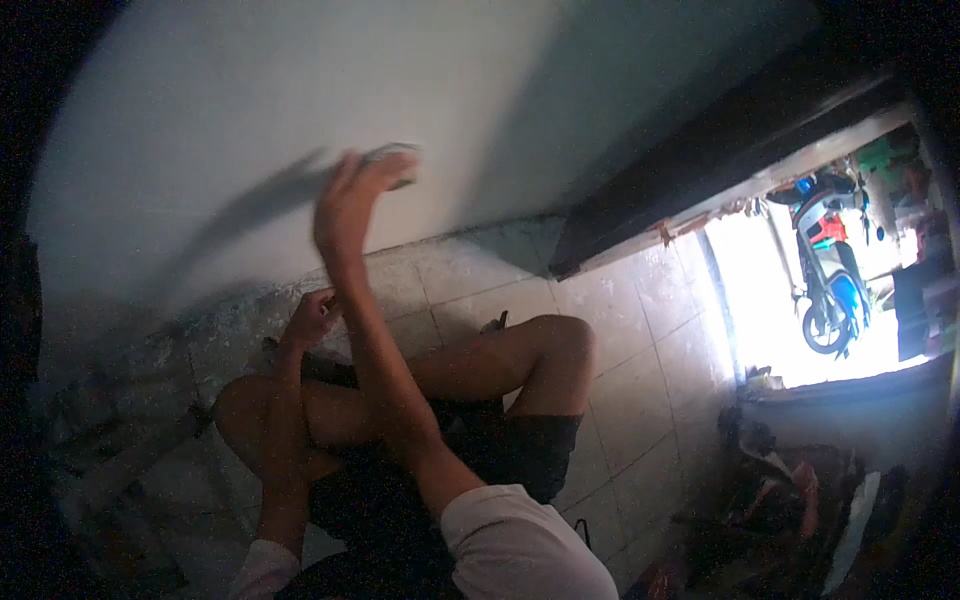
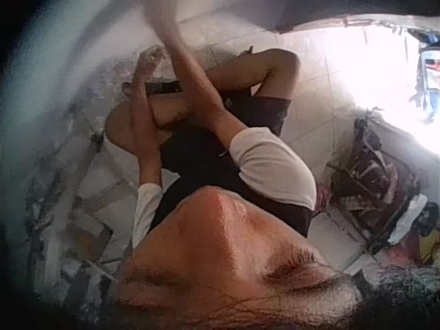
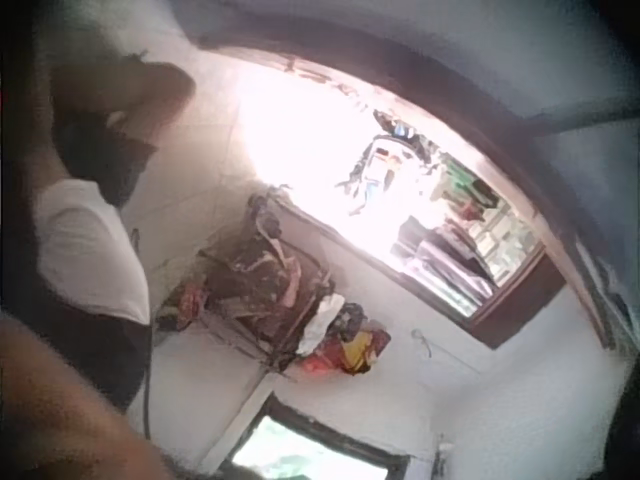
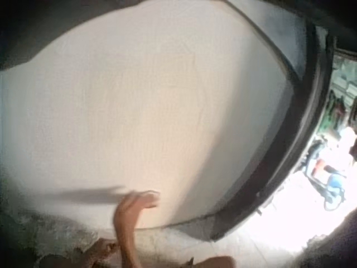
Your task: Sanding a white wall using a piece of sandpaper while sitting on the floor.
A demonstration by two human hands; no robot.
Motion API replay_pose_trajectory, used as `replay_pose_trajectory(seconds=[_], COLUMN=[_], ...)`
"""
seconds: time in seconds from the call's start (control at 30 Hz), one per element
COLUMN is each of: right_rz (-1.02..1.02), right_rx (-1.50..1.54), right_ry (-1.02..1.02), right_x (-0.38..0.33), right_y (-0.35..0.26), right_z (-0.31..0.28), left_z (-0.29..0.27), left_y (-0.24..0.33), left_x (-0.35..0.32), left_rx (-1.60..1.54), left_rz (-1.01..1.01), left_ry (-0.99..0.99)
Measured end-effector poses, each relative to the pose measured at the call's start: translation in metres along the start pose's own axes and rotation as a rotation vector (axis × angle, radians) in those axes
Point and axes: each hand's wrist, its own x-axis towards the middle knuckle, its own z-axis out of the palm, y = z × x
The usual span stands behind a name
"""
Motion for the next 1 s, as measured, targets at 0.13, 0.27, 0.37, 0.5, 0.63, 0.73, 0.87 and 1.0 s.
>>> replay_pose_trajectory(seconds=[0.13, 0.27, 0.37, 0.5, 0.63, 0.73, 0.87, 1.0], right_rz=[-0.028, 0.136, 0.139, 0.398, 0.440, 0.405, 0.705, 0.754], right_rx=[-0.145, -0.029, -0.150, 0.242, 0.076, 0.379, 0.588, 0.876], right_ry=[-0.100, -0.064, -0.199, 0.053, -0.062, 0.337, 0.179, 0.242], right_x=[-0.021, -0.023, -0.008, -0.002, -0.018, -0.022, -0.015, -0.003], right_y=[0.020, 0.036, 0.051, 0.065, 0.089, 0.110, 0.124, 0.122], right_z=[0.013, 0.002, -0.018, -0.022, -0.004, 0.000, -0.013, -0.032], left_z=[0.002, 0.002, 0.003, 0.002, 0.002, 0.003, 0.005, 0.005], left_y=[-0.005, -0.007, -0.011, -0.011, -0.012, -0.012, -0.014, -0.019], left_x=[0.005, 0.007, 0.008, 0.007, 0.008, 0.009, 0.008, 0.009], left_rx=[0.025, 0.028, -0.107, -0.010, 0.086, 0.112, 0.049, 0.005], left_rz=[0.078, -0.118, 0.047, -0.085, -0.044, -0.110, -0.159, -0.156], left_ry=[0.009, -0.118, -0.081, -0.087, -0.075, -0.067, -0.076, -0.053])
